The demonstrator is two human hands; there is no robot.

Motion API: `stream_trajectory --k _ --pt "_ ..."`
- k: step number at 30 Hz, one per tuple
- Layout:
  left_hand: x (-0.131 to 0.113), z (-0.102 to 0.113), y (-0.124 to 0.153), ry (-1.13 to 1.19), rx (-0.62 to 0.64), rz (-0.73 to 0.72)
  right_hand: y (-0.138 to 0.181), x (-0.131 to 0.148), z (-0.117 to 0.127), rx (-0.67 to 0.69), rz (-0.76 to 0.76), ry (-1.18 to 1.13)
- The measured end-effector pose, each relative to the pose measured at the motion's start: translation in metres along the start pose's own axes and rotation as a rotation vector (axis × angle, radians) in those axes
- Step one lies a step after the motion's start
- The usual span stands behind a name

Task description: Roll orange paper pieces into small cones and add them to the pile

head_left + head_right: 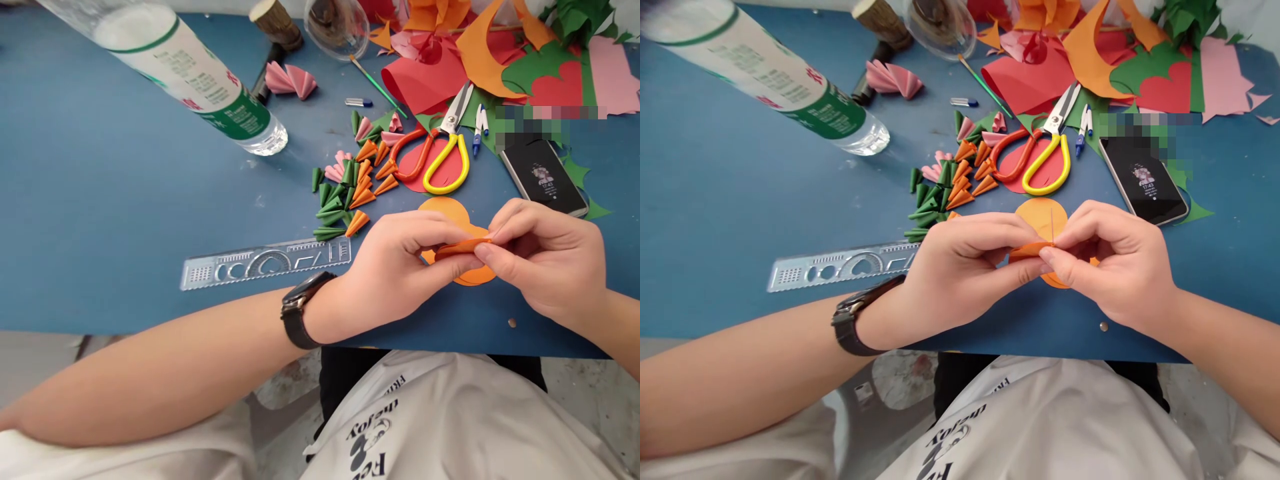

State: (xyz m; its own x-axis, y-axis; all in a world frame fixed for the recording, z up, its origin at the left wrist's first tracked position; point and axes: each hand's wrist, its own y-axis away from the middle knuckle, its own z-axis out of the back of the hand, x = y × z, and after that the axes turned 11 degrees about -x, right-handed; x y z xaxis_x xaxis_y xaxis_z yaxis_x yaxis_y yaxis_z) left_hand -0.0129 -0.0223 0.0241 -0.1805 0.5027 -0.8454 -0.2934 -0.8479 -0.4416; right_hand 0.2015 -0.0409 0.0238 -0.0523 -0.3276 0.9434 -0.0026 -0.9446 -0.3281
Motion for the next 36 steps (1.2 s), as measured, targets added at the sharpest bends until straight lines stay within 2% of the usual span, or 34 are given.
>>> stream_trajectory --k 8,16,30,36 --pt "0.0063 -0.0024 0.0010 0.029 0.008 0.071 -0.0074 -0.0033 0.0082 0.098 0.025 0.089" --pt "0.0016 -0.0036 0.0005 0.059 -0.017 0.123 -0.0049 -0.0002 0.0051 0.055 0.260 0.211" --pt "-0.0013 -0.0042 0.0039 0.036 -0.064 0.026 -0.0031 0.0020 -0.0005 -0.018 0.193 0.112" --pt "-0.0026 -0.0032 0.0021 0.067 -0.066 0.129 -0.0060 -0.0020 0.0018 0.015 0.100 0.101"
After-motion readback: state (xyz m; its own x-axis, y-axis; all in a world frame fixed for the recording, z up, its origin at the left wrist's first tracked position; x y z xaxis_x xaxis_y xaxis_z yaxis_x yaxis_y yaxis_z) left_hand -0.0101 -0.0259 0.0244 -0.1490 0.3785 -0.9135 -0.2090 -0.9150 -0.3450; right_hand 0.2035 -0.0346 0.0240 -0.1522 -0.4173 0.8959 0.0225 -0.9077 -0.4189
